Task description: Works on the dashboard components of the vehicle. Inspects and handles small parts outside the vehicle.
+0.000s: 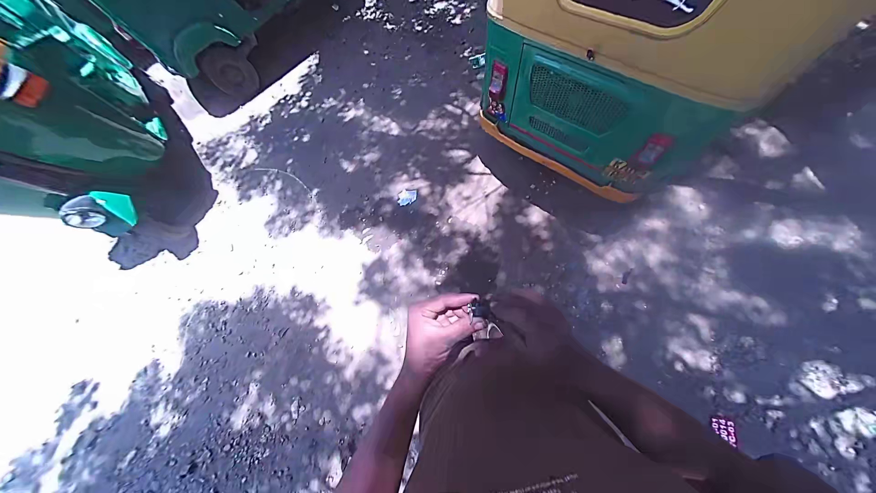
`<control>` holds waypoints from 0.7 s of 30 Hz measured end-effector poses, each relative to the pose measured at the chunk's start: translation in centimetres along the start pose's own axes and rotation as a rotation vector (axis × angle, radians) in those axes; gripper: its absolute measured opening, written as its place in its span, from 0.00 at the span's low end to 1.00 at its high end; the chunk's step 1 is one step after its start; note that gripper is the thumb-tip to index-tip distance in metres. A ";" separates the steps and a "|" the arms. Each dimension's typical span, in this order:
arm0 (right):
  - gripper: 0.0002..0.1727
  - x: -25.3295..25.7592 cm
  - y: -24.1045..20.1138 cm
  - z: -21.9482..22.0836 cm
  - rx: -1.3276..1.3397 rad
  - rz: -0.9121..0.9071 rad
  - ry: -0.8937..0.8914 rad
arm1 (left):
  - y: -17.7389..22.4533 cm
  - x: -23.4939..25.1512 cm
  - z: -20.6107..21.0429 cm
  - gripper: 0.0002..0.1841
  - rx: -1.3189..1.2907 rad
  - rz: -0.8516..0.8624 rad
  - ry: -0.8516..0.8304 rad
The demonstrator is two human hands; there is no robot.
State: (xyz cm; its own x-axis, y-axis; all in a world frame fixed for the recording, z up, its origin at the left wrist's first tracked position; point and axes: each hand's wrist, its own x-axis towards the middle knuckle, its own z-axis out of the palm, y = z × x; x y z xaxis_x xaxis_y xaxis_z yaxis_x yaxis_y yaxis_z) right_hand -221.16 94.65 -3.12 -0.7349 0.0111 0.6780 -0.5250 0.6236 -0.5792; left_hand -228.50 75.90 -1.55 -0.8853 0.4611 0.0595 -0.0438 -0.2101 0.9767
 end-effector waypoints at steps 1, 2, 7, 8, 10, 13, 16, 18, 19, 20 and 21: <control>0.08 2.9 2.2 0.7 0.001 -0.042 -0.026 | 0.4 2.6 -0.7 0.18 -0.030 0.009 0.044; 0.08 5.9 4.4 1.6 0.057 -0.050 -0.047 | 0.5 5.5 -1.7 0.18 -0.058 0.017 0.076; 0.11 18.7 15.4 8.7 0.650 0.486 -0.256 | -2.6 21.7 -10.9 0.18 -0.045 0.115 -0.014; 0.11 21.4 17.7 10.3 0.808 0.616 -0.279 | -3.2 25.3 -12.9 0.18 -0.056 0.118 -0.049; 0.10 26.8 22.4 13.4 1.045 0.829 -0.292 | -4.1 33.3 -16.5 0.17 -0.072 0.112 -0.119; 0.09 34.5 27.7 17.4 1.126 0.982 -0.120 | -3.6 44.6 -19.6 0.18 -0.173 0.024 -0.136; 0.11 42.5 32.8 20.0 0.882 0.887 0.094 | -1.7 55.0 -20.9 0.25 -0.224 -0.083 -0.081; 0.12 46.7 36.8 21.0 0.720 0.810 0.169 | -1.3 61.3 -21.7 0.26 -0.211 -0.108 -0.106; 0.12 48.5 39.2 21.4 0.640 0.792 0.191 | -1.3 64.4 -21.9 0.28 -0.210 -0.112 -0.129; 0.11 50.2 41.7 21.7 0.564 0.784 0.204 | -1.6 67.5 -22.1 0.29 -0.202 -0.110 -0.158; 0.11 51.7 44.4 22.1 0.507 0.778 0.212 | -2.1 70.6 -22.1 0.30 -0.194 -0.110 -0.179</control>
State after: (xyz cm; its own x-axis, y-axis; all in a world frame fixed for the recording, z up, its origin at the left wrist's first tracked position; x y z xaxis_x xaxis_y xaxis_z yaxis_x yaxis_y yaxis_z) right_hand -291.98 105.68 -3.77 -0.8895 0.4531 0.0587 -0.0815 -0.0309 -0.9962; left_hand -301.09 89.83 -3.97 -0.7751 0.6318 0.0078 -0.2383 -0.3038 0.9225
